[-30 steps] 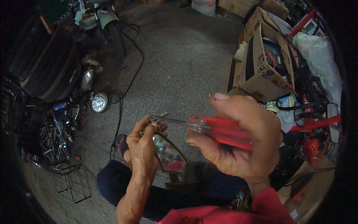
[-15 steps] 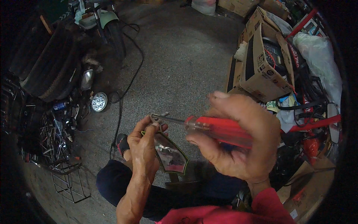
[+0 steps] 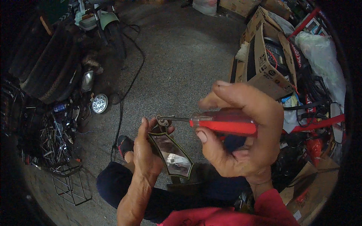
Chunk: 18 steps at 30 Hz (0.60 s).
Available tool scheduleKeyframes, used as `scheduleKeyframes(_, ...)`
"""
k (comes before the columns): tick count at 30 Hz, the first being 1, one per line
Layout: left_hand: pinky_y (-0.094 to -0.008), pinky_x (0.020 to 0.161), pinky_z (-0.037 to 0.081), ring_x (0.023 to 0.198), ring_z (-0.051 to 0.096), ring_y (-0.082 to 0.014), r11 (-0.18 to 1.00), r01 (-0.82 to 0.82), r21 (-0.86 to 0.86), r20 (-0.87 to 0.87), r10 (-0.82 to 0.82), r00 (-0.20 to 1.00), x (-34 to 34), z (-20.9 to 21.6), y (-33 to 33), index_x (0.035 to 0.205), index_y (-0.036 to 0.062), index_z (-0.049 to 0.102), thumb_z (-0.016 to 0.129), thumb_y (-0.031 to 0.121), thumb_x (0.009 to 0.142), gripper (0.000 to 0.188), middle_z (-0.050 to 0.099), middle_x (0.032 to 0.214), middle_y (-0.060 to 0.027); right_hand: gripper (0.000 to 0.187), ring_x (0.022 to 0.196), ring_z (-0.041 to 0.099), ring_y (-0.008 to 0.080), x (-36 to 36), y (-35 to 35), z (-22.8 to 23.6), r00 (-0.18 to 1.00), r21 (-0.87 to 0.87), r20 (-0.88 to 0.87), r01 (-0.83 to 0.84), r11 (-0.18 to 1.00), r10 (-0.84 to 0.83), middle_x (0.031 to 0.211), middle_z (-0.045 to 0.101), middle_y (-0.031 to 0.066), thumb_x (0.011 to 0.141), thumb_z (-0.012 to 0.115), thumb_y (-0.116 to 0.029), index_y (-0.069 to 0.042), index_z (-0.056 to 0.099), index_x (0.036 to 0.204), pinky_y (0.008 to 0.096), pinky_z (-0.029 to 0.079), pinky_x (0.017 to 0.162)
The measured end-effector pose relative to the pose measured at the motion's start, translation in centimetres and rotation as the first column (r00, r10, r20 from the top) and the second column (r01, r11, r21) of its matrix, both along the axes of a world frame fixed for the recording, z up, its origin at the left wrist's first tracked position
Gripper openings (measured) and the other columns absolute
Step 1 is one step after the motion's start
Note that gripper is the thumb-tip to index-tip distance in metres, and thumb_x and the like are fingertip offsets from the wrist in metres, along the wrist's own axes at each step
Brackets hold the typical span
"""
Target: The person assembles a small rectangular mirror with a green frame by attaching a metal bracket and tightening screws. They use a red-handled screwdriver to secure the bracket to the mirror, then flip the mirror to attach and tighten another screw on the back.
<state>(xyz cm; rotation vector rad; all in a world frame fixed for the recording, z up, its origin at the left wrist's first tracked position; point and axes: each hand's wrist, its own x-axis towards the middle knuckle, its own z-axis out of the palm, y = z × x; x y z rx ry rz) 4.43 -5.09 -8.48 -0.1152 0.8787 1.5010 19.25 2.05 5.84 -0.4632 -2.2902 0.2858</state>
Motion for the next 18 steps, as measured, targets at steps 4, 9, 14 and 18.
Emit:
scheduleKeyframes(4,-0.0355,0.078,0.046,0.099,0.059,-0.0238,1.0,-0.001,-0.001,0.018,0.001,1.0,0.0,0.5,-0.5,0.113,0.0037,0.052,0.045,0.046,0.094,0.047,0.061,0.102,-0.012,0.064,0.076,0.065,0.019,-0.4,0.0,-0.4,1.0,0.018,-0.029,0.013,1.0,-0.012,0.099,0.059,0.0164,0.069,0.079,-0.005,0.005,0.042,0.119,0.027,0.054,0.066)
scheduleKeyframes(9,-0.0358,0.08,0.046,0.101,0.058,-0.0233,0.995,0.077,0.064,-0.009,-0.077,0.997,0.2,1.1,-0.8,0.119,0.0016,0.049,0.052,0.035,0.088,0.046,0.061,0.105,-0.0132,0.065,0.068,0.063,0.0152,-0.1,-0.1,-0.1,0.996,0.041,-0.051,0.078,0.996,-0.076,0.09,0.061,0.0145,0.068,0.08,-0.005,0.005,0.042,0.12,0.023,0.051,0.06)
scheduleKeyframes(14,-0.0346,0.082,0.046,0.102,0.058,-0.0229,0.984,0.153,0.088,-0.051,-0.149,0.988,0.2,1.2,-1.0,0.121,-0.0013,0.049,0.053,0.017,0.078,0.048,0.061,0.106,-0.0132,0.066,0.063,0.06,0.0116,0.4,0.5,-0.1,0.997,0.042,-0.047,0.067,0.997,-0.065,0.072,0.063,0.01,0.069,0.08,-0.011,0.005,0.042,0.12,0.0215,0.047,0.06)
scheduleKeyframes(18,-0.0335,0.083,0.046,0.101,0.058,-0.0223,0.98,0.177,0.089,-0.06,-0.173,0.983,0.0,0.9,-1.0,0.124,-0.0026,0.048,0.052,0.014,0.076,0.05,0.06,0.108,-0.0131,0.066,0.063,0.059,0.0124,0.6,1.1,0.2,0.994,0.167,-0.046,0.105,0.98,-0.099,0.07,0.063,0.0099,0.072,0.078,-0.015,0.005,0.039,0.122,0.0234,0.046,0.063)
